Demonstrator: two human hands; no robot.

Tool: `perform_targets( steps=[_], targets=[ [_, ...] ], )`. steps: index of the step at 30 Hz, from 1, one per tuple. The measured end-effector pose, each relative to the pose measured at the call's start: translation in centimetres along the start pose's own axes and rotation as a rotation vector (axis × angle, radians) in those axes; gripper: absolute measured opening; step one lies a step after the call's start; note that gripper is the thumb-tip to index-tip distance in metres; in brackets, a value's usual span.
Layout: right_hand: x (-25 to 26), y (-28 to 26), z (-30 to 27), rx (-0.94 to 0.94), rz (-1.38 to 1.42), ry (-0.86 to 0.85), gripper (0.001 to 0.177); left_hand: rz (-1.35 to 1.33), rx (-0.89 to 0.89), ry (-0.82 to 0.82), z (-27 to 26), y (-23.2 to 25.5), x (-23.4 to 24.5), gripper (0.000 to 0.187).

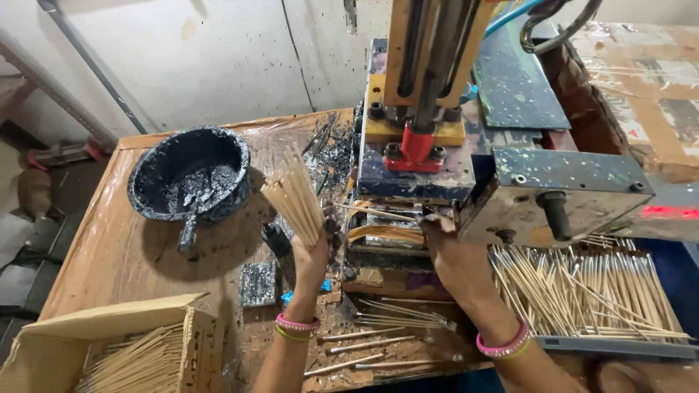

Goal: Manually applying a black coating to wooden sticks using a production machine and sorting them into containers.

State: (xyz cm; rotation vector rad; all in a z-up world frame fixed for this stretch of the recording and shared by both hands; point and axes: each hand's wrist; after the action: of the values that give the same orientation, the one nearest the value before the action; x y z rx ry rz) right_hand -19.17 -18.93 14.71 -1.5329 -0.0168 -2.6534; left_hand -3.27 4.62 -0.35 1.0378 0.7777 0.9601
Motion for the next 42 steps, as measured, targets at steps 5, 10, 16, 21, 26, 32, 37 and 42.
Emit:
perform_targets(
  steps=[5, 10, 16, 21, 26, 32, 37, 42],
  targets=[
    [1.1, 2.5, -9.8, -0.149, 0.317, 0.017, 0.031, 0.052, 0.11, 0.139, -4.9, -2.2, 3.8, 0.011],
    [0.8, 5.7, -18.9, -0.665, 0.328, 0.006, 0.026, 0.543, -0.187, 0.07, -9.3, 0.0, 4.5, 0.01],
    [-1.0, 1.3, -14.7, -0.544, 0.935, -0.145, 0.029, 0.367, -0.135, -0.758, -9.8, 4.3, 0.2, 0.025],
    [-1.3, 1.8, -9.7, -0.29, 1.26, -0.239, 0.022, 0.056, -0.308, -0.666, -5.1, 13.3, -0.4, 0.044],
    [0.6, 0.6, -2.0, 0.106, 0.563, -0.222, 0.048, 0.066, 0.058, -0.262, 0.0, 5.4, 4.0, 0.016],
    [-1.9, 0.3, -0.2, -0.027, 0.051, -0.261, 0.053, -0.126, 0.071, -0.069, 4.7, 2.7, -0.4, 0.012],
    [-1.7, -0.3, -1.1, -0.277, 0.084, -0.402, 0.041, -0.258, 0.11, -0.017, 4.4, 0.3, -1.7, 0.014],
    [-3.1, 0.3, -1.8, -0.069, 0.193, -0.041, 0.043, -0.175, 0.037, 0.006, 4.8, -2.3, -1.3, 0.007]
  ],
)
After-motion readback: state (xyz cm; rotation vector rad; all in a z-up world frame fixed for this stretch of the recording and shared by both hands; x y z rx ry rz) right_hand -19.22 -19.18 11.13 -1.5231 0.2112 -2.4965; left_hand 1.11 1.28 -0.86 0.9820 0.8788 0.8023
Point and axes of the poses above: each hand's wrist, its own z-axis towards the middle knuckle, its own x-axis out of the back of the hand, y = z × x, and after that the axes turned 14 degrees about -y, right-handed
